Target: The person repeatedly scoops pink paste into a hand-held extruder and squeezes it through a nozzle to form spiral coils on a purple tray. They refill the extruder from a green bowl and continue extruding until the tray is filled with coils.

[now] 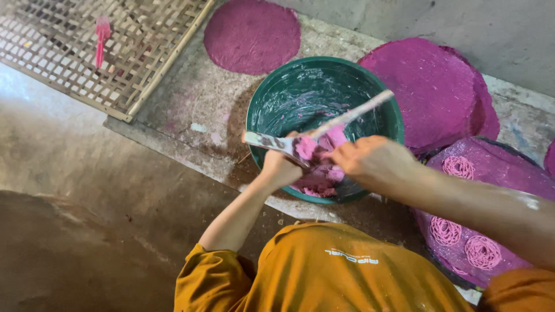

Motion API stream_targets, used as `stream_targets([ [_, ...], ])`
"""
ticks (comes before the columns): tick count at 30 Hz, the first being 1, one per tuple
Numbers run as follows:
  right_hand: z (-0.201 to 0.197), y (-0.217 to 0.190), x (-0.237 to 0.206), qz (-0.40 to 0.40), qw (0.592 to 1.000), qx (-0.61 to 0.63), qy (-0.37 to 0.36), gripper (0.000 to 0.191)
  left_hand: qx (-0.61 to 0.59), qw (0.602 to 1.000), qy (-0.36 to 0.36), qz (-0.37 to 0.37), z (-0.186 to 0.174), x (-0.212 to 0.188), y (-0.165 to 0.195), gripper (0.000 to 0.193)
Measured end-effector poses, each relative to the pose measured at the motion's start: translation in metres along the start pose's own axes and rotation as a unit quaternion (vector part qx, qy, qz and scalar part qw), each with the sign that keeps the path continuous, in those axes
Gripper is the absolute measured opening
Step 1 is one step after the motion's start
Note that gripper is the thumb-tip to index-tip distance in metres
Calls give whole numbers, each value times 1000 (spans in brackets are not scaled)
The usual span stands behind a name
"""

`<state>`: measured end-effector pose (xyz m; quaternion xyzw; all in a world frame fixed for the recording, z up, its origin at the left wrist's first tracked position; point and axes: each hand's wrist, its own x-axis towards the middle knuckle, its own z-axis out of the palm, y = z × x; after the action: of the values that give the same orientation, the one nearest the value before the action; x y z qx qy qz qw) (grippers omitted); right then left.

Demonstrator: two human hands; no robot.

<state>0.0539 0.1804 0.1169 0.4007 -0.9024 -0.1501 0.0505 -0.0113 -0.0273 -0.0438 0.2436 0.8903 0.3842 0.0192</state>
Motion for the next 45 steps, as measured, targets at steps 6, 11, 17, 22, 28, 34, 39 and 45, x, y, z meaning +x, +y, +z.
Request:
stream_targets([
  [6,-40,23,-18,92,993,22,-64,12,123,980,71,140,-29,12,3,61],
  [11,-13,-8,15,40,999,-34,-8,15,129,976,92,147,-19,18,20,60],
  [17,-10,15,-31,264,948,179,-21,23,59,975,214,30,-25,13,5,59],
  [22,76,-11,10,206,839,446,235,43,121,933,304,148,-27,23,10,64],
  [28,128,-23,-21,171,810,524,199,40,30,959,270,87,-43,26,10,94],
  [34,133,-2,-9,198,782,529,264,39,142,939,288,120,-25,29,19,84],
  [39,138,-32,-31,222,811,526,129,39,17,955,294,-45,-26,29,-7,85],
  [45,125,-35,-57,236,821,520,-22,38,-428,862,267,-59,7,15,-32,39],
])
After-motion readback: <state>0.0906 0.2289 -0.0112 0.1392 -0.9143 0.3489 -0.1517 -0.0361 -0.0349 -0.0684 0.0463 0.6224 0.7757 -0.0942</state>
